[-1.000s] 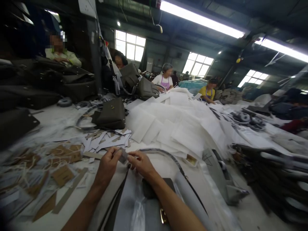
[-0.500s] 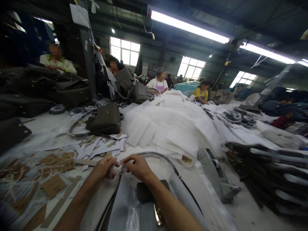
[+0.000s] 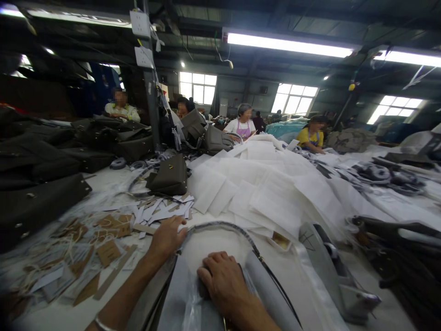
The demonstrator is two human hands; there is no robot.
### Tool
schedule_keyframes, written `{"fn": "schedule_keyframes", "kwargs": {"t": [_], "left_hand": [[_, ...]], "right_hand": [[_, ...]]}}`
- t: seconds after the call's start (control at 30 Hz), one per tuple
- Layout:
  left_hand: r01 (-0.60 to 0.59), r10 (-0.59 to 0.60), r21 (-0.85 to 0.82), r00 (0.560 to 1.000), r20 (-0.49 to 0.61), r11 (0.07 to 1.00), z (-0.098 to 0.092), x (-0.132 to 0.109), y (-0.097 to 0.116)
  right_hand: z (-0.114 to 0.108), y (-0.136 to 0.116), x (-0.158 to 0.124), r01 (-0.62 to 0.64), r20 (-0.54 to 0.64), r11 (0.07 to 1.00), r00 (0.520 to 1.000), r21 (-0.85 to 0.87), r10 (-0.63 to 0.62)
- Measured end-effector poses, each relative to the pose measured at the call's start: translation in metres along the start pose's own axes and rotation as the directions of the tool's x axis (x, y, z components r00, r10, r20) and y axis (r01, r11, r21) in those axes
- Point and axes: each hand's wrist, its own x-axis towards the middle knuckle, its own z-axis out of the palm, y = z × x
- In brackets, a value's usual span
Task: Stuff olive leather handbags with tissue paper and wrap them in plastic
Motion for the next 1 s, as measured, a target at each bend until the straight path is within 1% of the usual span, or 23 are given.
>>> {"fn": "schedule_keyframes", "kwargs": {"t": [0.07,0.17,0.27,0.33,0.4,0.43,0.5,0.57,0.67,0.73,0.8,0.83,0.93,1.0], "left_hand": [[-0.085,0.083,0.032,0.995,0.061,0.996,0.007,0.007,0.013],[-0.132,0.121,0.066,0.982,0.148,0.989,0.022,0.014,0.019],[-0.104,0.09,0.087,0.983,0.159,0.991,0.033,0.012,0.012],[-0.079,0.067,0.088,0.988,0.14,0.993,0.037,0.009,0.006],[-0.082,0.071,0.075,0.988,0.136,0.994,0.038,0.006,0.003],[-0.093,0.083,0.066,0.986,0.141,0.993,0.038,0.006,0.002],[-0.116,0.108,0.045,0.983,0.152,0.992,0.038,0.006,0.002],[-0.125,0.12,0.023,0.981,0.156,0.992,0.038,0.006,0.003],[-0.122,0.122,-0.009,0.98,0.159,0.992,0.04,0.007,0.004],[-0.115,0.117,-0.023,0.978,0.172,0.993,0.041,0.007,0.004],[-0.09,0.094,-0.029,0.977,0.189,0.996,0.042,0.007,0.004],[-0.073,0.078,-0.031,0.977,0.197,0.997,0.042,0.008,0.004],[-0.044,0.052,-0.037,0.975,0.216,0.998,0.043,0.01,0.003],[-0.049,0.058,-0.043,0.971,0.234,0.998,0.044,0.011,0.003]], "right_hand": [[0.006,0.005,0.001,0.01,-0.017,1.0,1.0,-0.017,-0.01],[0.009,0.009,0.002,0.003,-0.025,0.999,1.0,-0.033,-0.004],[0.015,0.013,0.0,-0.015,-0.014,0.998,1.0,-0.064,0.014],[0.02,0.016,0.0,-0.024,0.017,0.996,1.0,-0.09,0.025],[0.021,0.021,0.0,-0.036,0.057,0.995,0.998,-0.096,0.042],[0.019,0.024,0.001,-0.037,0.085,0.996,0.995,-0.079,0.044],[0.007,0.032,0.006,-0.023,0.12,1.0,0.993,0.004,0.022],[-0.012,0.039,0.015,-0.014,0.09,0.995,0.996,0.099,0.005],[-0.04,0.039,0.043,-0.014,-0.008,0.988,1.0,0.153,0.015],[-0.047,0.032,0.071,0.029,0.012,0.978,0.999,0.204,-0.032],[-0.042,0.02,0.105,0.073,0.042,0.965,0.995,0.251,-0.087],[-0.036,0.013,0.122,0.089,0.044,0.966,0.994,0.241,-0.103],[-0.015,-0.007,0.171,0.117,0.007,0.988,0.993,0.1,-0.118],[-0.002,-0.017,0.196,0.134,0.014,0.991,0.991,0.02,-0.134]]}}
